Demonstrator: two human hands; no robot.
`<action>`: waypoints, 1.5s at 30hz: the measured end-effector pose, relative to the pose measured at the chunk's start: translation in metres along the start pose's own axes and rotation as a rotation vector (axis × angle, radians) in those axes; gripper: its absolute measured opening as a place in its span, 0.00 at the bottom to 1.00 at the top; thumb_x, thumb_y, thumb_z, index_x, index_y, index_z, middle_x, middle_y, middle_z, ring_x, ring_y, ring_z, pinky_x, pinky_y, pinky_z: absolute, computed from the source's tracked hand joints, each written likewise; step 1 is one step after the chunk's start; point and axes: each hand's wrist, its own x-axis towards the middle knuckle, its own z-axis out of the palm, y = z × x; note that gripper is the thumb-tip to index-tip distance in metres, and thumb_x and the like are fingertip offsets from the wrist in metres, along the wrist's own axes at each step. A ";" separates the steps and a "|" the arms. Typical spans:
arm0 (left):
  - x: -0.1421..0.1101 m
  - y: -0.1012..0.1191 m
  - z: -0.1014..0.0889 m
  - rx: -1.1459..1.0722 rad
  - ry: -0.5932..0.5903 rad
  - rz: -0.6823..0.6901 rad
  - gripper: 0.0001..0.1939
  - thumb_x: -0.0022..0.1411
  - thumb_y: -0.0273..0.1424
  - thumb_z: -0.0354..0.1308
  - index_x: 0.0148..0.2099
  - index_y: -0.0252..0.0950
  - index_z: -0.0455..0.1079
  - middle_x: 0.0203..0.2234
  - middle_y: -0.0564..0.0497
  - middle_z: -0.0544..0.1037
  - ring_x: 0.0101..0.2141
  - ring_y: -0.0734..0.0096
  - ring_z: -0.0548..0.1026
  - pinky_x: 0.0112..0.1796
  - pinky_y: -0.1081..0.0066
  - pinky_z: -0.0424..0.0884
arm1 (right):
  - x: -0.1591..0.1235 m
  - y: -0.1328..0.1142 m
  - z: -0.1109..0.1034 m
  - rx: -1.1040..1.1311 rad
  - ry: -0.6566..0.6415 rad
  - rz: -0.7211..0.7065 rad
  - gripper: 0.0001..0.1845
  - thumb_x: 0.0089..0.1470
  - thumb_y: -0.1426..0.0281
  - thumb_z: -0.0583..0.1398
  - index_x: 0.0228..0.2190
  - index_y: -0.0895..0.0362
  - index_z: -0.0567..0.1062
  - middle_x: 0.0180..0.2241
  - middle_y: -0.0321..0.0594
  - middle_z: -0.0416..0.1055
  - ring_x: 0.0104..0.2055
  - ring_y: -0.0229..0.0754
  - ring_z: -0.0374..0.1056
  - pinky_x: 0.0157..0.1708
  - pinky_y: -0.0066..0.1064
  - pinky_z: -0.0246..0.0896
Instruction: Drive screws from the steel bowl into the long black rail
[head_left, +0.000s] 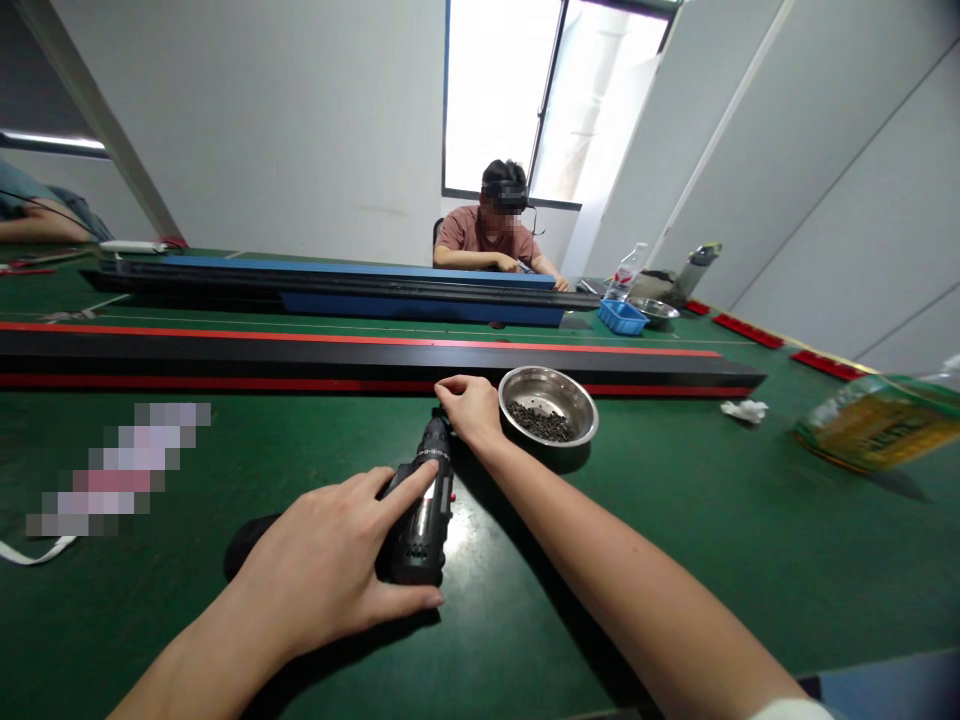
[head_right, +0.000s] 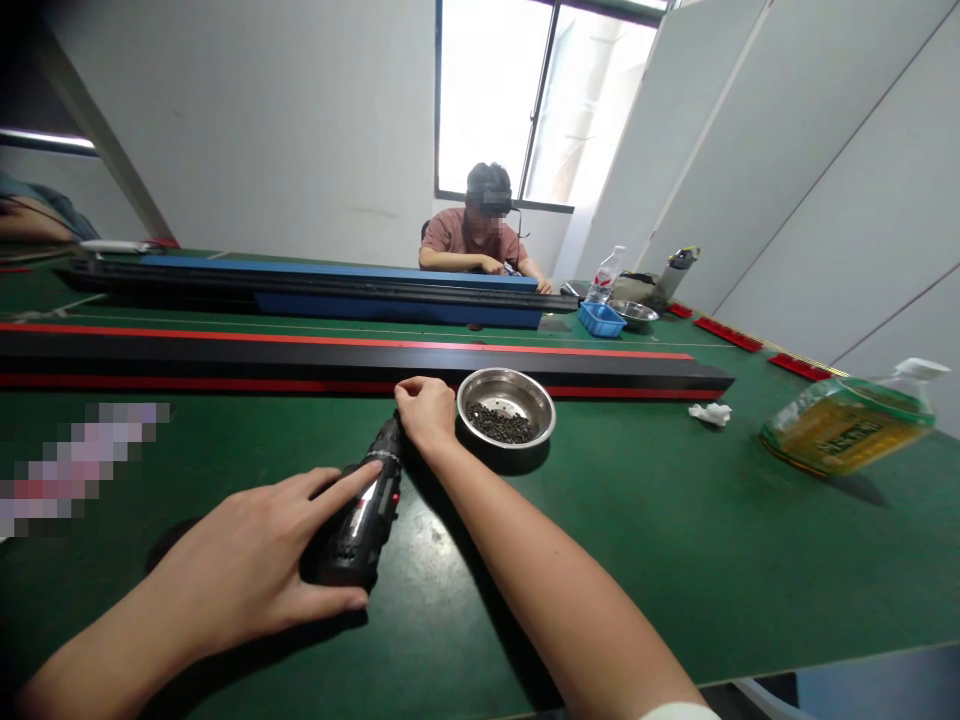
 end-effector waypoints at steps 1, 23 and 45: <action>0.000 0.000 0.000 -0.002 0.000 0.000 0.55 0.55 0.61 0.66 0.79 0.57 0.50 0.61 0.43 0.78 0.52 0.44 0.82 0.51 0.49 0.79 | 0.005 0.005 0.004 0.012 0.020 0.018 0.09 0.62 0.68 0.66 0.39 0.55 0.88 0.41 0.42 0.86 0.45 0.44 0.82 0.50 0.29 0.72; 0.000 0.000 0.001 0.003 0.021 0.017 0.56 0.54 0.65 0.65 0.78 0.57 0.50 0.59 0.44 0.79 0.50 0.44 0.82 0.50 0.50 0.79 | 0.027 0.026 0.009 0.138 -0.109 0.177 0.12 0.55 0.69 0.64 0.36 0.60 0.87 0.30 0.42 0.83 0.26 0.39 0.75 0.26 0.23 0.66; 0.000 0.001 0.000 0.019 0.020 0.018 0.55 0.55 0.64 0.65 0.78 0.56 0.51 0.60 0.43 0.78 0.50 0.44 0.82 0.50 0.49 0.79 | 0.024 0.023 0.009 -0.007 -0.091 0.100 0.14 0.57 0.69 0.60 0.33 0.58 0.87 0.33 0.44 0.84 0.36 0.45 0.81 0.44 0.28 0.72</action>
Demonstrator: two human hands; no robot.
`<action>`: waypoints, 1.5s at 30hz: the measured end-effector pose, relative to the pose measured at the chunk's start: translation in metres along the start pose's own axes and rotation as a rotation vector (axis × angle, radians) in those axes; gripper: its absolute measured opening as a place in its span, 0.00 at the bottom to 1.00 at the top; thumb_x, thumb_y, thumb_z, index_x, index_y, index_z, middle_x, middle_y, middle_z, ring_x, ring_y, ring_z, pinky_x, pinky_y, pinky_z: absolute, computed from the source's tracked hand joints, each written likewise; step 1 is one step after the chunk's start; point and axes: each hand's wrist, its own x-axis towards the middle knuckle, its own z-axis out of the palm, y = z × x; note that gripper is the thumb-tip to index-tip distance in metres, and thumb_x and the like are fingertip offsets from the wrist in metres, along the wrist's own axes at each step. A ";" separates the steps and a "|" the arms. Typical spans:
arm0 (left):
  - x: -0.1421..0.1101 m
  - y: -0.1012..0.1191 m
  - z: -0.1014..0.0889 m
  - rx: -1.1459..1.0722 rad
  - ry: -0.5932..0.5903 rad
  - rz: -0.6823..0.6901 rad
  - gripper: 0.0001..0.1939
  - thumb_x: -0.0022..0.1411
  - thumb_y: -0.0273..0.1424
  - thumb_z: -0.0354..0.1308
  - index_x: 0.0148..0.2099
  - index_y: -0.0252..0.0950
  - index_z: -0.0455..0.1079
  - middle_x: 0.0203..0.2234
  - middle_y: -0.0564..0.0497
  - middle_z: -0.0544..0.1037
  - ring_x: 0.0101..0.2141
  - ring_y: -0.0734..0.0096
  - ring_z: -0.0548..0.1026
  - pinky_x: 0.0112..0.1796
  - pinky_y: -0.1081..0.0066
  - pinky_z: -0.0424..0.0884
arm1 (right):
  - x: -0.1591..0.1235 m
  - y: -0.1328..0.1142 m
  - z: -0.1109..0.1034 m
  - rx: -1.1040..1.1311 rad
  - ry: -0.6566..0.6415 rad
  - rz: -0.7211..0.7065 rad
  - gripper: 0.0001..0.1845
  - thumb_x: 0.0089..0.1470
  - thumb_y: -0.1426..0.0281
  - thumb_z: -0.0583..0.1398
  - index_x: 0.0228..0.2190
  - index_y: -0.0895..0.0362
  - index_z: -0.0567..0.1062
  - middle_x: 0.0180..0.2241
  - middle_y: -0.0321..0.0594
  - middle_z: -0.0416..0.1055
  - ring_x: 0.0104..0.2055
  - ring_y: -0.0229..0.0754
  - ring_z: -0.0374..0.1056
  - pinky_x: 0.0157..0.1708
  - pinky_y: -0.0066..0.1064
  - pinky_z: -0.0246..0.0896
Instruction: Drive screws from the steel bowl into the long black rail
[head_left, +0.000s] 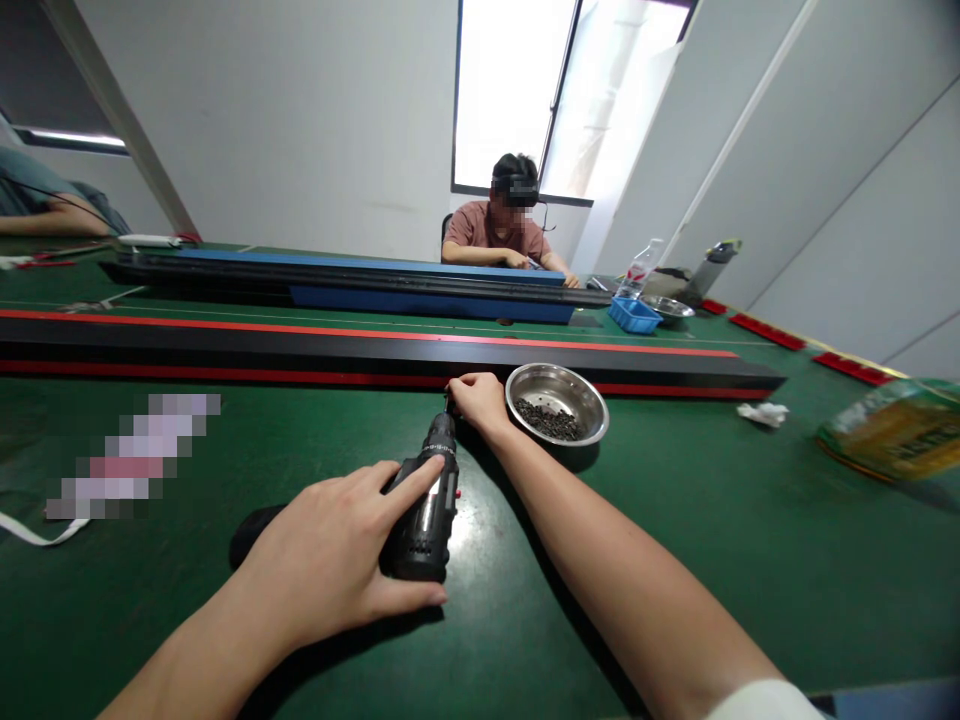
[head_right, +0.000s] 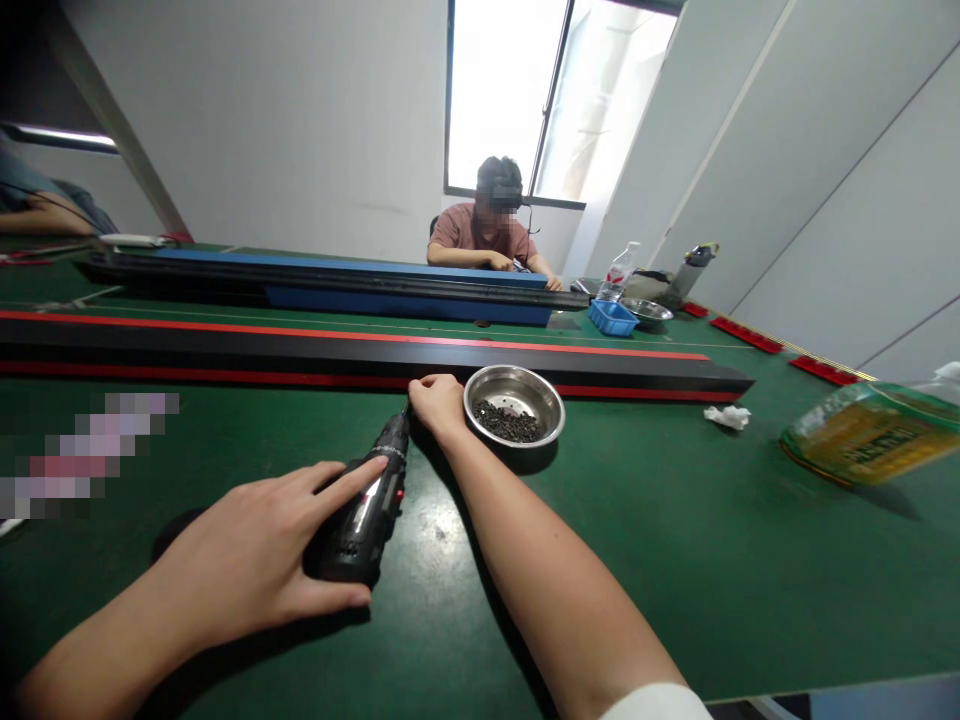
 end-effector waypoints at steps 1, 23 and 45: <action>0.000 0.000 0.000 0.000 -0.001 -0.001 0.55 0.55 0.63 0.65 0.78 0.56 0.51 0.60 0.43 0.78 0.51 0.44 0.82 0.50 0.49 0.79 | -0.001 0.000 0.000 0.003 0.014 0.001 0.14 0.57 0.69 0.60 0.33 0.58 0.87 0.33 0.45 0.84 0.36 0.45 0.81 0.43 0.28 0.72; 0.008 0.004 0.004 0.095 0.020 -0.033 0.54 0.57 0.65 0.62 0.79 0.52 0.52 0.57 0.39 0.79 0.48 0.43 0.83 0.46 0.53 0.79 | -0.007 -0.002 0.000 0.118 0.073 -0.049 0.20 0.57 0.76 0.55 0.37 0.56 0.87 0.40 0.40 0.85 0.35 0.41 0.81 0.44 0.27 0.73; 0.014 0.004 0.005 0.203 0.034 0.023 0.55 0.59 0.69 0.55 0.79 0.47 0.50 0.51 0.39 0.79 0.43 0.44 0.83 0.42 0.53 0.80 | -0.013 -0.006 0.000 0.013 0.086 -0.087 0.17 0.58 0.75 0.57 0.38 0.55 0.87 0.43 0.42 0.85 0.48 0.44 0.80 0.54 0.29 0.69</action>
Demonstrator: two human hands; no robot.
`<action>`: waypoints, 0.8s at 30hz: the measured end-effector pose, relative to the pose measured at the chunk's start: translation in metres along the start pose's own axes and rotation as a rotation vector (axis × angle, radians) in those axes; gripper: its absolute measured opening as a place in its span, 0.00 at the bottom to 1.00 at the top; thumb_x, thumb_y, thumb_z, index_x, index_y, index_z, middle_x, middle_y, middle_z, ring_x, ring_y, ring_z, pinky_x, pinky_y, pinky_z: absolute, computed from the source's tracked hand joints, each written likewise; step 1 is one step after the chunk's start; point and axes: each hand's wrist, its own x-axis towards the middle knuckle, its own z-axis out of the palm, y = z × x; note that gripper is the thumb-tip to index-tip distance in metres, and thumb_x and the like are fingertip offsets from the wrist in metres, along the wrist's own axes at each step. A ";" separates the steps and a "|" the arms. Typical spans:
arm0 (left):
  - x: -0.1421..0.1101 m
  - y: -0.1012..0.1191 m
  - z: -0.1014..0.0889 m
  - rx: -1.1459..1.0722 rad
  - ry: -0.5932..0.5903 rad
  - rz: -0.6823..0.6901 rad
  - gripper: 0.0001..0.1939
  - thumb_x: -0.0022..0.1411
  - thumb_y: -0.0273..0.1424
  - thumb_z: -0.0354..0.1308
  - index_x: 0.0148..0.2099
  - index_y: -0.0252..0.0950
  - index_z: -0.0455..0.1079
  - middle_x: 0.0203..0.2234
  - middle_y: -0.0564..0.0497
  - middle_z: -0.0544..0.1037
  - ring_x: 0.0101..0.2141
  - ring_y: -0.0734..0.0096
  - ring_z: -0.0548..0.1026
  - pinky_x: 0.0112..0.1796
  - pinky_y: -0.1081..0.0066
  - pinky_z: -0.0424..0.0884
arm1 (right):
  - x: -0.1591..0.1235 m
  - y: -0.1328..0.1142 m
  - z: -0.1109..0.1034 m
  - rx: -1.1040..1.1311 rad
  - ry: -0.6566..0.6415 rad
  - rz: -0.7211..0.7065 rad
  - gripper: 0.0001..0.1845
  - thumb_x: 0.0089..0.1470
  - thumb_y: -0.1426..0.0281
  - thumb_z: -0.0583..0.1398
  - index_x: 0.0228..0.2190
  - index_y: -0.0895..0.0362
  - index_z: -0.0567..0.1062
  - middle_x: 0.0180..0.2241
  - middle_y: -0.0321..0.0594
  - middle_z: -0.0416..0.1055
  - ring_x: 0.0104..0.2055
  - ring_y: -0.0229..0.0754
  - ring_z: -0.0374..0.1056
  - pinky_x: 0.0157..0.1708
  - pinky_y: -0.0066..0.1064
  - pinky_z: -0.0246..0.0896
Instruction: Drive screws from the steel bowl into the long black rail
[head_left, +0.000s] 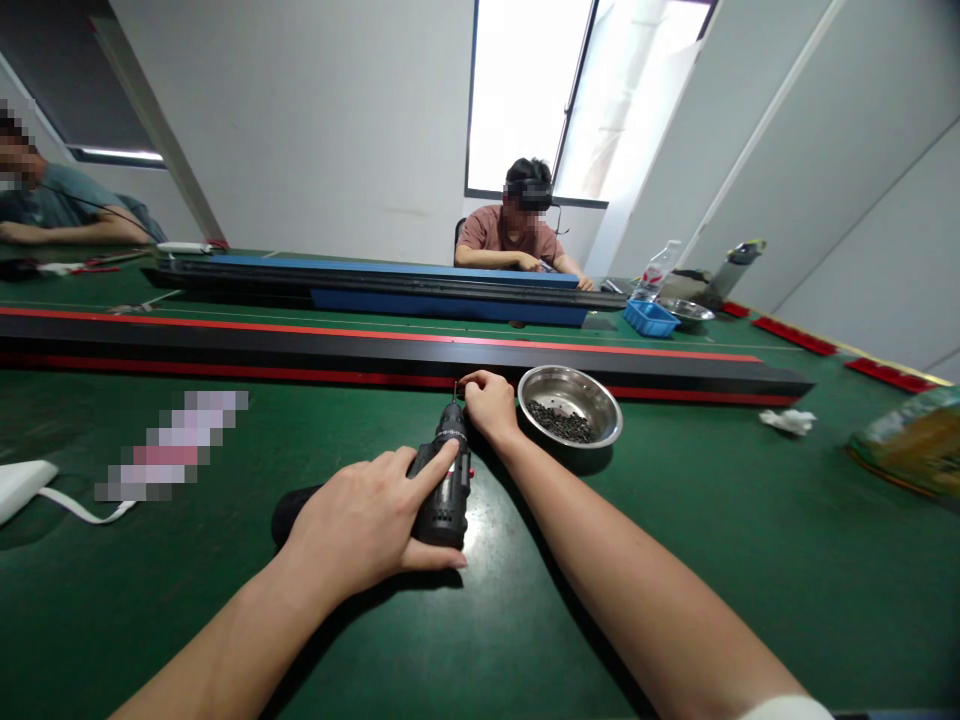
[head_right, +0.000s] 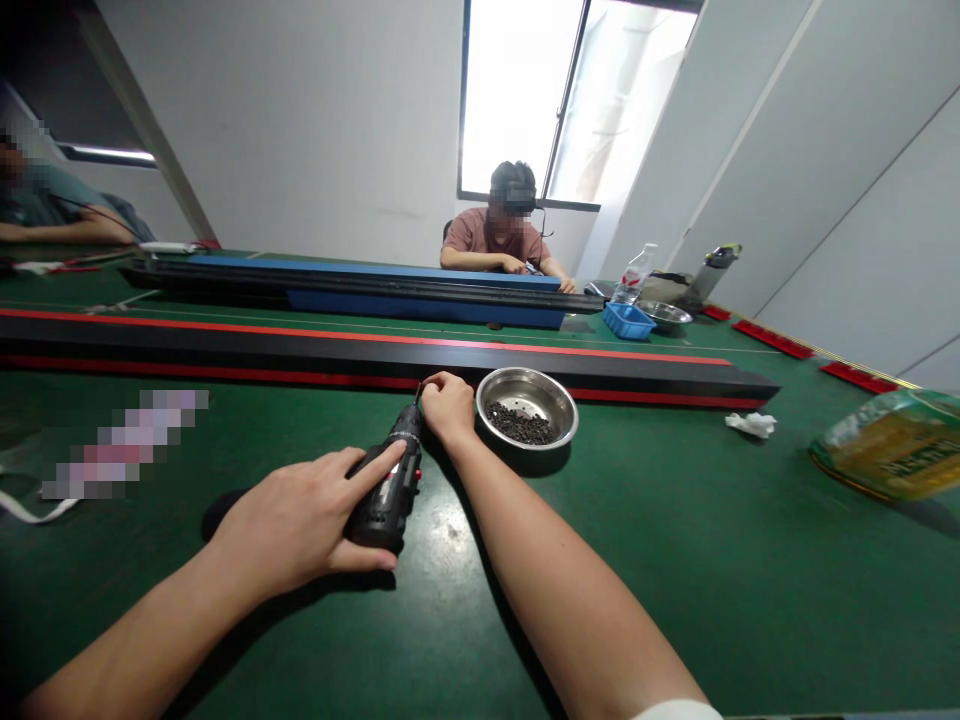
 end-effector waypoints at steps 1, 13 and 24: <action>0.000 0.000 0.000 0.000 0.000 0.001 0.55 0.59 0.69 0.55 0.79 0.47 0.50 0.51 0.39 0.79 0.43 0.44 0.83 0.42 0.53 0.80 | 0.000 0.000 0.000 -0.001 -0.001 -0.002 0.17 0.58 0.75 0.57 0.38 0.55 0.87 0.43 0.42 0.85 0.48 0.44 0.80 0.54 0.29 0.69; 0.001 -0.001 0.001 0.020 -0.018 -0.005 0.57 0.58 0.70 0.54 0.80 0.47 0.49 0.51 0.39 0.79 0.43 0.44 0.83 0.41 0.53 0.80 | 0.000 -0.001 0.000 -0.025 -0.014 -0.011 0.16 0.59 0.75 0.58 0.38 0.55 0.87 0.43 0.42 0.85 0.49 0.44 0.80 0.55 0.29 0.69; 0.000 -0.001 0.004 -0.028 0.019 -0.022 0.54 0.60 0.66 0.58 0.79 0.49 0.50 0.54 0.39 0.79 0.45 0.44 0.83 0.43 0.52 0.81 | -0.012 -0.013 -0.002 -0.026 0.076 -0.141 0.17 0.60 0.76 0.57 0.40 0.54 0.86 0.42 0.39 0.85 0.46 0.43 0.80 0.53 0.30 0.70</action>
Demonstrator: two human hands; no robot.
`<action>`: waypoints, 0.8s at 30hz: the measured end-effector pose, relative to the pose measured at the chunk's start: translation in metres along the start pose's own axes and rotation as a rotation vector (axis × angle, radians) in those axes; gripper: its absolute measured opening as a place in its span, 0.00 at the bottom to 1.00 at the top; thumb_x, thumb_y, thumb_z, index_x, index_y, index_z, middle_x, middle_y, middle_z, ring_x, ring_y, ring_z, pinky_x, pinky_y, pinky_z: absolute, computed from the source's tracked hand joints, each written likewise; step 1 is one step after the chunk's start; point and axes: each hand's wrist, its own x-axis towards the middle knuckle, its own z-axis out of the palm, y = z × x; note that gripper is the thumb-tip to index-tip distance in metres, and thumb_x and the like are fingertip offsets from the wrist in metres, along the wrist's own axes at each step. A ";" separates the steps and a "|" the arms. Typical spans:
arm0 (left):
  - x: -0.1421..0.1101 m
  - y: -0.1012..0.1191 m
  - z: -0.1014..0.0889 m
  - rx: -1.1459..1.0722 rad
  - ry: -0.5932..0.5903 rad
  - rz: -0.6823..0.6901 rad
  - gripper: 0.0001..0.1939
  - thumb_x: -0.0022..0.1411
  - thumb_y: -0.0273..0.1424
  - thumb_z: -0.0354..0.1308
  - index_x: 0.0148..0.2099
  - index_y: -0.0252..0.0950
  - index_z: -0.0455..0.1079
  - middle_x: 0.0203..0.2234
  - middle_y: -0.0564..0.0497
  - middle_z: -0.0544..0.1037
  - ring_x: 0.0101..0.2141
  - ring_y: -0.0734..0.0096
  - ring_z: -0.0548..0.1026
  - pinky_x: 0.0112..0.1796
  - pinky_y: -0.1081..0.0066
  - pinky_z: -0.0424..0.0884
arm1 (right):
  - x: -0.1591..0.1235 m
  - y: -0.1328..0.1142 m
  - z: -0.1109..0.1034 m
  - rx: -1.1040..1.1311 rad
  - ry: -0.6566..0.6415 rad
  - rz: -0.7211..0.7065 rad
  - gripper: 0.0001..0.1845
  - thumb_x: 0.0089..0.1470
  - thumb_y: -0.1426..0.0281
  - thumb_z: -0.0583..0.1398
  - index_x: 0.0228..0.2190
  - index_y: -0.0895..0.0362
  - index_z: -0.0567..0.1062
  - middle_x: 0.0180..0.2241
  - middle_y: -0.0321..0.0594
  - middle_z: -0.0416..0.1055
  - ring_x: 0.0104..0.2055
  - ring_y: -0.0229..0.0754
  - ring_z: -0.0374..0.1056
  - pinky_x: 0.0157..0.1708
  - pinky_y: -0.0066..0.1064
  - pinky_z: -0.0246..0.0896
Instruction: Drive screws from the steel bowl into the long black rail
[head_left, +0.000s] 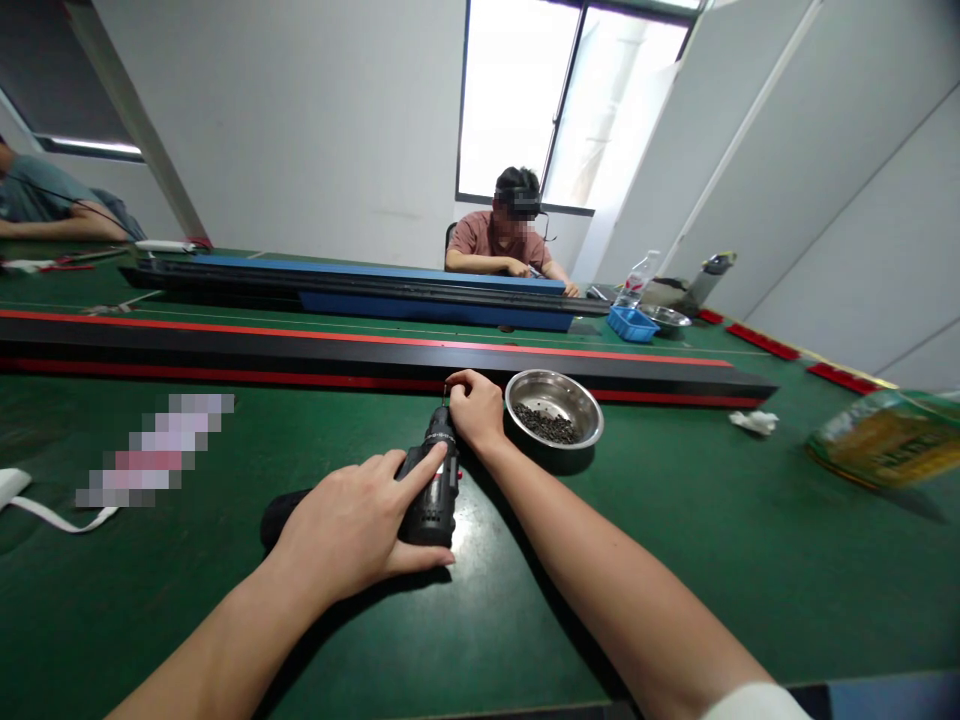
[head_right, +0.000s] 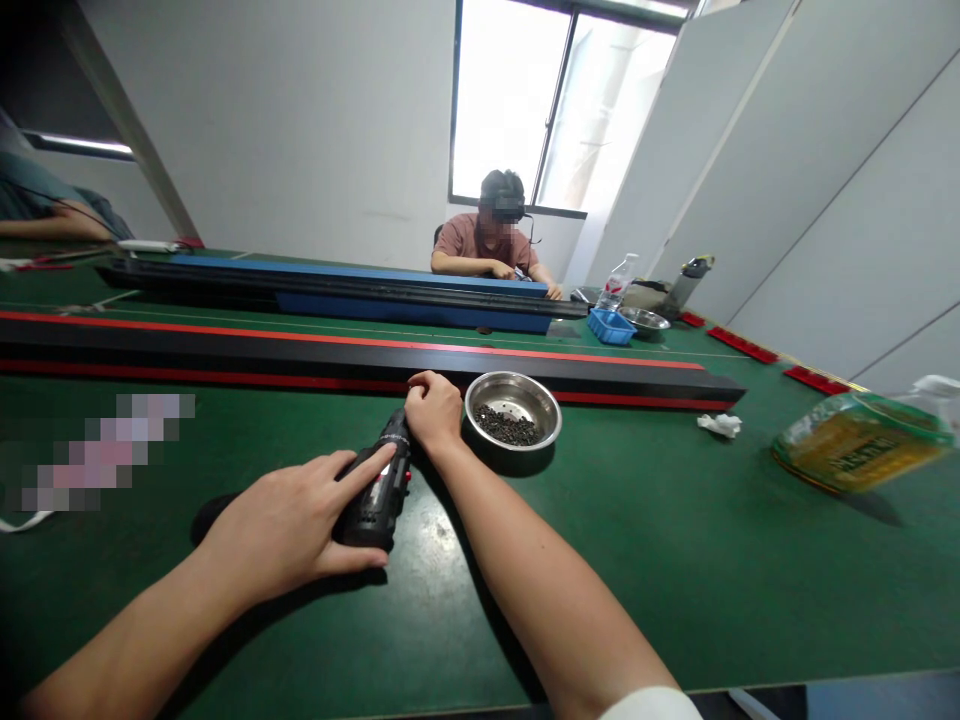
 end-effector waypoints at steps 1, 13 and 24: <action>-0.001 0.000 0.000 -0.010 0.003 -0.002 0.53 0.61 0.66 0.57 0.79 0.48 0.50 0.55 0.38 0.79 0.45 0.44 0.83 0.43 0.51 0.81 | -0.001 -0.005 -0.003 0.002 0.001 -0.033 0.17 0.60 0.76 0.57 0.40 0.54 0.86 0.42 0.39 0.85 0.45 0.43 0.80 0.52 0.30 0.70; -0.006 0.000 -0.004 -0.077 -0.028 -0.012 0.53 0.60 0.63 0.60 0.80 0.50 0.49 0.57 0.38 0.78 0.48 0.43 0.82 0.46 0.50 0.80 | 0.016 0.005 -0.116 -0.193 0.000 0.018 0.13 0.61 0.69 0.59 0.35 0.56 0.86 0.38 0.43 0.84 0.42 0.46 0.79 0.47 0.32 0.67; -0.006 -0.001 -0.003 -0.099 -0.029 -0.029 0.53 0.59 0.64 0.61 0.79 0.52 0.50 0.58 0.40 0.78 0.49 0.44 0.82 0.47 0.51 0.80 | 0.003 0.044 -0.151 -0.262 -0.191 0.190 0.14 0.61 0.71 0.59 0.37 0.58 0.86 0.38 0.45 0.84 0.40 0.45 0.79 0.40 0.29 0.66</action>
